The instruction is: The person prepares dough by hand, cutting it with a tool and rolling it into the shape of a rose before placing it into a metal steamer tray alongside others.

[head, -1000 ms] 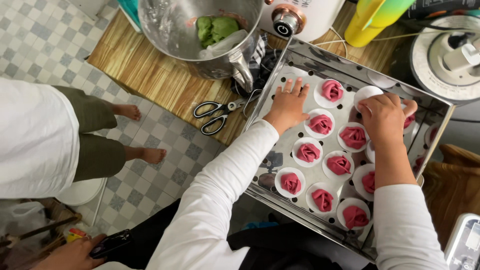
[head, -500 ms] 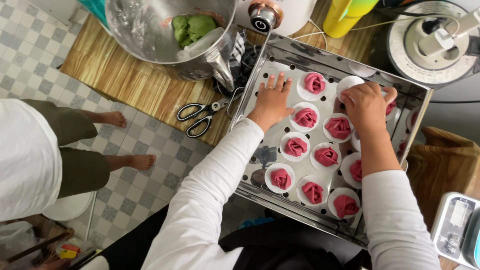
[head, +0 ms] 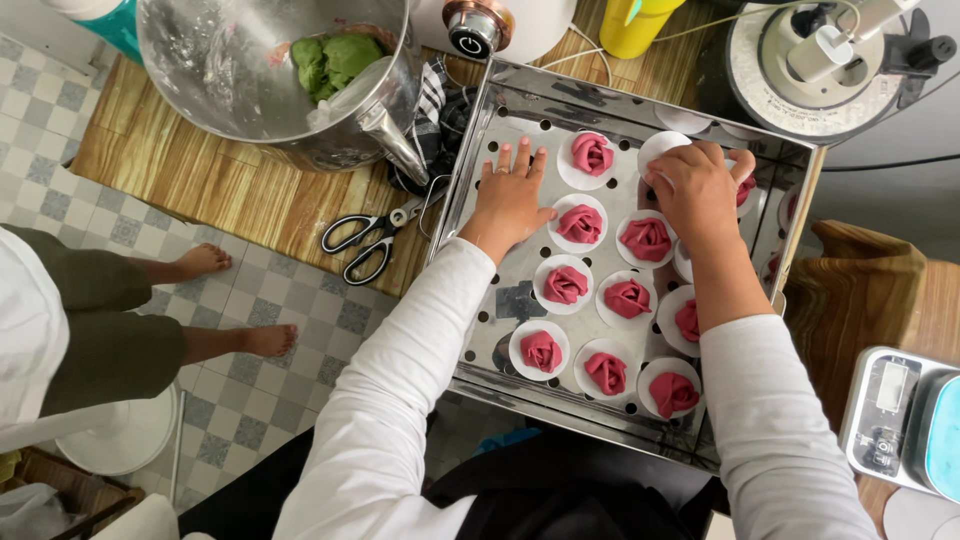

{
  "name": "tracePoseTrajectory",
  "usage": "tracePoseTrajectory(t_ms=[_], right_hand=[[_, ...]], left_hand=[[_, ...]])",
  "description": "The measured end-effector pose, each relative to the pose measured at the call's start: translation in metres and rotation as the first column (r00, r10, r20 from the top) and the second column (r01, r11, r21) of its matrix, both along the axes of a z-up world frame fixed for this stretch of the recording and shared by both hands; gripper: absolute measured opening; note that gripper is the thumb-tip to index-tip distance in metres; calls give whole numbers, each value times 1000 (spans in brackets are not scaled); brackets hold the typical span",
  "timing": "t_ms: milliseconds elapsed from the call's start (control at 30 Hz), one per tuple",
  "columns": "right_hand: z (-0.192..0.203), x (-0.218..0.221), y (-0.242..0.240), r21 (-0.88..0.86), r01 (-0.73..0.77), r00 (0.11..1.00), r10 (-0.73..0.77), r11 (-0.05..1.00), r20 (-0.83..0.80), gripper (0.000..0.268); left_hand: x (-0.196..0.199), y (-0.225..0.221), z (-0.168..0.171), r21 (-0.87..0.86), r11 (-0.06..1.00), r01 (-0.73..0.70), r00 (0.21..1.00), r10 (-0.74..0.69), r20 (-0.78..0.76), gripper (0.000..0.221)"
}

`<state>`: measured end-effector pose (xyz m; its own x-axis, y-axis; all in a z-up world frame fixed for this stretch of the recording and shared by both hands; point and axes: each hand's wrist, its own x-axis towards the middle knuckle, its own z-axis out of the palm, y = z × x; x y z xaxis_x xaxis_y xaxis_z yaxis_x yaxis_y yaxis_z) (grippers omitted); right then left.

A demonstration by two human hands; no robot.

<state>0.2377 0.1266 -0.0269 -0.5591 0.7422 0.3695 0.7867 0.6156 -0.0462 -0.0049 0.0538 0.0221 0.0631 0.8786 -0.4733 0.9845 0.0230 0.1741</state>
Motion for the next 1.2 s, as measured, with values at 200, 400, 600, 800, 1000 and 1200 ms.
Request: tracePoseTrajectory(t_ms=[200,400,600,800,1000,1200], right_hand=[[-12,4,6,-22,31,999,-30,999,38,11],[0,0,1,-56,12,1000,-12,998,9,16],[2,1,0,-69,16,1000,-14,997,26,15],[8,0,-2,-80,0,1000,0,997,2,17],[46,-8,-14,92,-56,990,67,994,-125,16],[102,9,-50,216,55,961,7,975,-278,16]], left_hand=[[0,1,-7,20,1000,3,1000,-3,3,77],[0,0,-4,12,1000,-1,1000,1,2,77],[0,1,-5,16,1000,-7,1000,6,16,77],[-1,0,0,27,1000,-6,999,5,41,76],[-2,0,5,28,1000,-7,998,6,67,76],[-6,-1,3,48,999,22,997,-26,76,76]])
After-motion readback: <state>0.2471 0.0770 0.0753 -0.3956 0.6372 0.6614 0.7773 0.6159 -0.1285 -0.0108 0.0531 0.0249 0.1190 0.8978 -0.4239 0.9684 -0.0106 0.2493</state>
